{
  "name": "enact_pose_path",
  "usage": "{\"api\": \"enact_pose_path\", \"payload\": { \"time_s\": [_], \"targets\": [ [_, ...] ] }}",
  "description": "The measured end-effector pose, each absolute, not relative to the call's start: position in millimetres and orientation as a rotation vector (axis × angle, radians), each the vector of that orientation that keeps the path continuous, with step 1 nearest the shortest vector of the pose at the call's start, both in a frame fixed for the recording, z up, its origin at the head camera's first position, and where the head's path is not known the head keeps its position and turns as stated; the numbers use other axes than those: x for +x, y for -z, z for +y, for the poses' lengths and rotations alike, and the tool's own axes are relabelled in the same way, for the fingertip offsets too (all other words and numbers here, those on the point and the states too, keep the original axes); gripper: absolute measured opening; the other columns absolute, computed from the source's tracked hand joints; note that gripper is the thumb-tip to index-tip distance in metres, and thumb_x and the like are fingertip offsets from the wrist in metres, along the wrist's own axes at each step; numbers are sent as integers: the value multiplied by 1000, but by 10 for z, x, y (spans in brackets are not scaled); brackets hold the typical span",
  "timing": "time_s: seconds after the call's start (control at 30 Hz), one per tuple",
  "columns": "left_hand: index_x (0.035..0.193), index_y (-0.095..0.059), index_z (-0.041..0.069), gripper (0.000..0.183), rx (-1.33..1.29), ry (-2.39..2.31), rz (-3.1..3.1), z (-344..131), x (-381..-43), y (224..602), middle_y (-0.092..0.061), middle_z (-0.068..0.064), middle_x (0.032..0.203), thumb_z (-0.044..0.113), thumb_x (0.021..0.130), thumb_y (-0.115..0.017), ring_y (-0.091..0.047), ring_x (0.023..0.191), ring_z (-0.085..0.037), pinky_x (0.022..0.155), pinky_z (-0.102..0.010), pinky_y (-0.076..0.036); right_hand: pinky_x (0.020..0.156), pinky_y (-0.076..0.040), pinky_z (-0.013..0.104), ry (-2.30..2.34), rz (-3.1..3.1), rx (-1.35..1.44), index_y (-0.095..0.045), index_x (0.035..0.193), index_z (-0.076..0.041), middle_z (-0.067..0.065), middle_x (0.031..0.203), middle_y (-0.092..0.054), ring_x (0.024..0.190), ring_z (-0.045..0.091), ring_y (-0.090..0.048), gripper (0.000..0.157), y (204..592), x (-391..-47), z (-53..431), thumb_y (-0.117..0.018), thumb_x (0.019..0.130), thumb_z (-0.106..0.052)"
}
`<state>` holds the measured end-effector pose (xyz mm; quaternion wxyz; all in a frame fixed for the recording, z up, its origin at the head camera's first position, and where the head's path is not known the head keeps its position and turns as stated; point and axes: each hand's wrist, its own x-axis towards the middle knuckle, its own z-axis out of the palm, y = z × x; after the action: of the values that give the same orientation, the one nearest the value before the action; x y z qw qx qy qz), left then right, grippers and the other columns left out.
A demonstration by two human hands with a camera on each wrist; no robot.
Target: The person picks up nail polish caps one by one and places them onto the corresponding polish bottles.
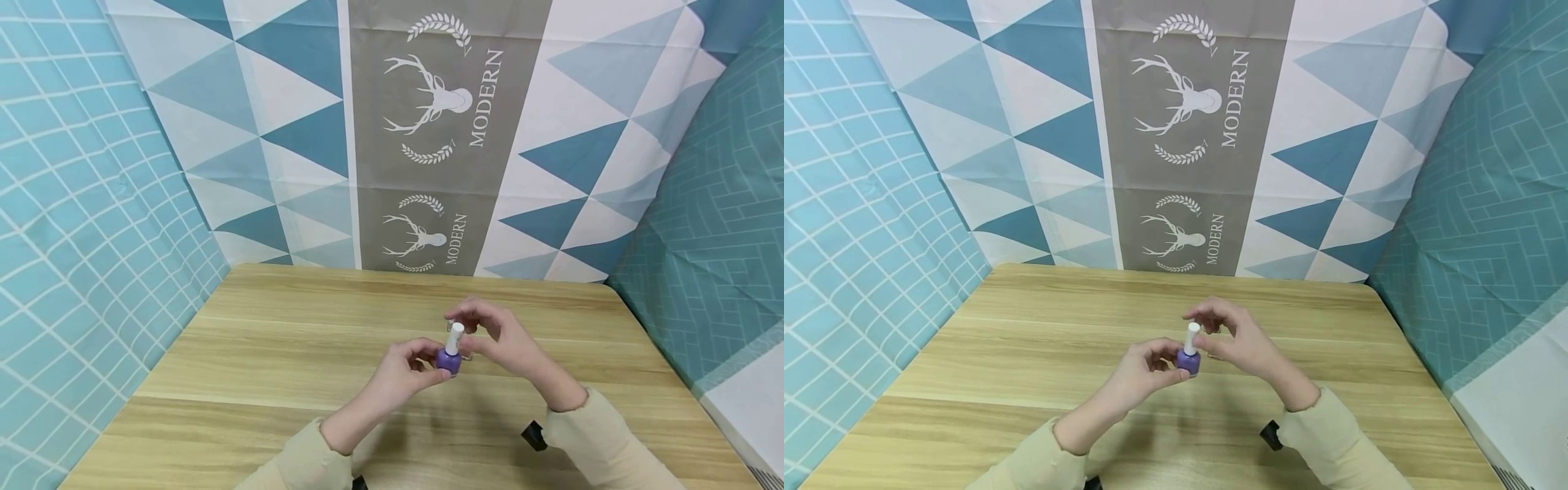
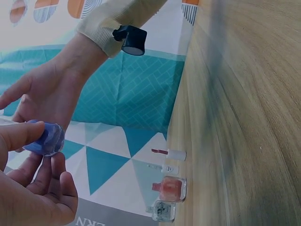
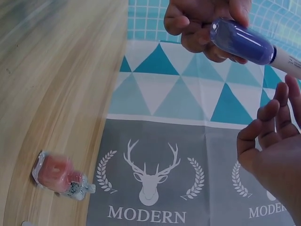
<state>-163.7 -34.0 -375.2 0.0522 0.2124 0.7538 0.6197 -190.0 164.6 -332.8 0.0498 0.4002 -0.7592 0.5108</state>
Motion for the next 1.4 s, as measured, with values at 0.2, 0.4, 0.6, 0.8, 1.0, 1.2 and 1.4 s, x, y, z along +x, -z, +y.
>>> {"api": "enact_pose_path", "payload": {
  "time_s": [0.2, 0.4, 0.6, 0.8, 1.0, 1.2, 1.4],
  "targets": [
    [96, -64, 14, 25, 662, -1863, 2302, -344, -1646, 3760, -65, 2, 89, 18, 73, -72, -57, 82, -12, 68, -24, -47, 72, -45, 28, -1488, -2240, 1377, -57, 115, -7, 5, 105, -56, 91, 15, -51, 28, 3309, -1902, 1665, -45, 90, -2],
    [97, -64, 12, 26, 662, -1857, 2286, -337, -1631, 3751, -65, 0, 89, 17, 73, -72, -56, 82, -12, 68, -24, -47, 77, -44, 29, -1501, -2233, 1406, -61, 109, -5, 5, 105, -54, 98, 17, -49, 25, 3311, -1892, 1671, -43, 91, -1],
    [97, -64, 8, 25, 674, -1862, 2278, -337, -1573, 3665, -65, -4, 89, 11, 74, -71, -57, 82, -15, 67, -25, -47, 73, -46, 29, -1507, -2204, 1439, -60, 106, -7, 6, 104, -54, 96, 17, -49, 23, 3341, -1905, 1668, -44, 91, 0],
    [97, -64, 9, 26, 692, -1864, 2293, -332, -1607, 3737, -65, -4, 89, 13, 73, -72, -56, 80, -12, 66, -24, -47, 66, -47, 29, -1533, -2170, 1445, -61, 105, -10, 7, 102, -54, 92, 16, -50, 21, 3341, -1910, 1660, -48, 90, -2],
    [97, -64, 10, 26, 701, -1854, 2300, -333, -1606, 3744, -65, -2, 89, 16, 73, -72, -56, 80, -10, 66, -24, -47, 64, -45, 28, -1542, -2202, 1381, -62, 100, -12, 5, 98, -55, 91, 16, -51, 21, 3327, -1904, 1651, -53, 86, 1],
    [97, -64, 5, 24, 676, -1850, 2296, -336, -1521, 3582, -65, -6, 89, 10, 74, -71, -56, 80, -14, 66, -23, -46, 70, -44, 27, -1551, -2213, 1311, -62, 94, -13, 3, 93, -56, 85, 15, -50, 20, 3330, -1916, 1636, -57, 83, 3],
    [97, -63, 2, 24, 664, -1838, 2304, -339, -1460, 3465, -65, -8, 89, 7, 74, -70, -56, 81, -17, 66, -23, -46, 66, -42, 26, -1542, -2259, 1215, -59, 88, -14, 1, 90, -54, 79, 13, -47, 14, 3345, -1929, 1626, -63, 80, -3]
  ]
}}
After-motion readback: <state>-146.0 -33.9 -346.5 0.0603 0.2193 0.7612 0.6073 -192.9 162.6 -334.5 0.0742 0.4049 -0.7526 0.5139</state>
